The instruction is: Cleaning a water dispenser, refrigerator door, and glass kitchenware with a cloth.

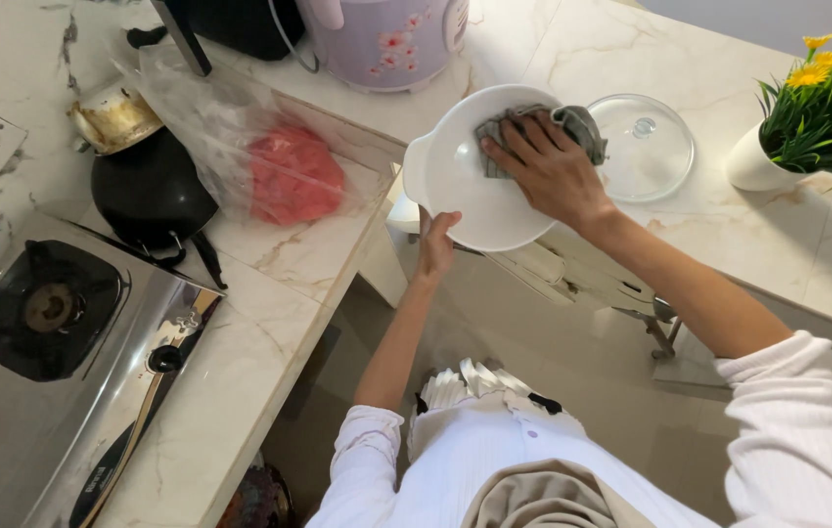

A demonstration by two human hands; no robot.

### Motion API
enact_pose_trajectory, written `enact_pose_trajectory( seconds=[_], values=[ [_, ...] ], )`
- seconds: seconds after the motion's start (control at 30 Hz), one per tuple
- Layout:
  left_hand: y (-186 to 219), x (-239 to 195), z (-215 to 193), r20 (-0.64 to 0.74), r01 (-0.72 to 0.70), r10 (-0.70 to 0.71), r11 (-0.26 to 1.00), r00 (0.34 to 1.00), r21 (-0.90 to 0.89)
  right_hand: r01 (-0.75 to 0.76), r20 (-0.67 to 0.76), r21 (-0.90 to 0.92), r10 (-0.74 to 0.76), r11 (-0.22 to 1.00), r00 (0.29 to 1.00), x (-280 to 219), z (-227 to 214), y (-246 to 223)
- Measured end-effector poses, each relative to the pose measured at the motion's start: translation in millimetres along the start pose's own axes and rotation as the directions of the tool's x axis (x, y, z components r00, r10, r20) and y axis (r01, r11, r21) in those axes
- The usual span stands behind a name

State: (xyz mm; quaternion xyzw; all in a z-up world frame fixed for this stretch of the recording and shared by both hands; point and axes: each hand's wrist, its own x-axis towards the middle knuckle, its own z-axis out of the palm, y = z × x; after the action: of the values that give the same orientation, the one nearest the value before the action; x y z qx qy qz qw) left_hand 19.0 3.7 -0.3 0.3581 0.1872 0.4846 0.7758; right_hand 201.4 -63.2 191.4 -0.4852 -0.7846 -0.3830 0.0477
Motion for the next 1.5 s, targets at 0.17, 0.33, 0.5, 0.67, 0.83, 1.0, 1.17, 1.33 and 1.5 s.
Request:
enact_pose_trajectory(
  seconds=[0.17, 0.33, 0.5, 0.67, 0.83, 1.0, 1.17, 1.33, 1.5],
  values=[
    [-10.0, 19.0, 18.7, -0.133, -0.113, 0.119, 0.992, 0.984, 0.051, -0.414, 0.514, 0.330, 0.206, 0.849, 0.833, -4.9, -5.7, -43.8],
    [-16.8, 21.7, 23.4, -0.067, -0.096, 0.096, 0.995, 0.993, 0.011, -0.506, 0.521, 0.753, 0.088, 0.421, 0.849, -12.4, -10.0, -42.5],
    [4.9, 17.8, 41.0, 0.045, -0.135, 0.138, 0.989, 0.989, -0.056, -0.302, 0.312, 0.947, -0.078, 0.114, 0.947, -34.3, -29.2, 13.6],
    [9.4, 14.6, 58.7, 0.067, 0.019, -0.021, 0.999, 0.998, 0.026, -0.720, 0.561, 0.693, 0.601, 0.035, 0.569, -26.3, 9.9, 41.8],
    [-48.5, 21.9, 34.5, 0.090, 0.064, -0.066, 0.998, 0.994, 0.023, -0.526, 0.247, 0.824, 0.703, 0.210, 0.667, 6.6, 41.6, -19.5],
    [-53.7, 37.5, 13.2, 0.139, -0.070, 0.082, 0.993, 0.987, -0.095, -0.432, 0.320, 0.864, 0.382, 0.257, 0.867, -2.6, -16.1, -22.9],
    [-23.2, 26.6, 22.8, 0.032, -0.069, 0.062, 0.961, 0.998, 0.268, -0.441, 0.660, 0.718, -0.327, 0.539, 0.676, -51.0, -21.4, 76.3],
    [3.3, 26.9, 66.3, 0.028, 0.013, -0.020, 0.970, 0.999, 0.244, -0.608, 0.565, 0.581, 0.270, 0.541, 0.780, -19.5, -26.1, 81.4],
    [-77.4, 51.3, 23.7, 0.073, -0.124, 0.106, 0.944, 0.992, 0.305, -0.578, 0.233, 0.634, 0.586, 0.513, 0.776, -5.9, 17.3, 13.9]
  ],
)
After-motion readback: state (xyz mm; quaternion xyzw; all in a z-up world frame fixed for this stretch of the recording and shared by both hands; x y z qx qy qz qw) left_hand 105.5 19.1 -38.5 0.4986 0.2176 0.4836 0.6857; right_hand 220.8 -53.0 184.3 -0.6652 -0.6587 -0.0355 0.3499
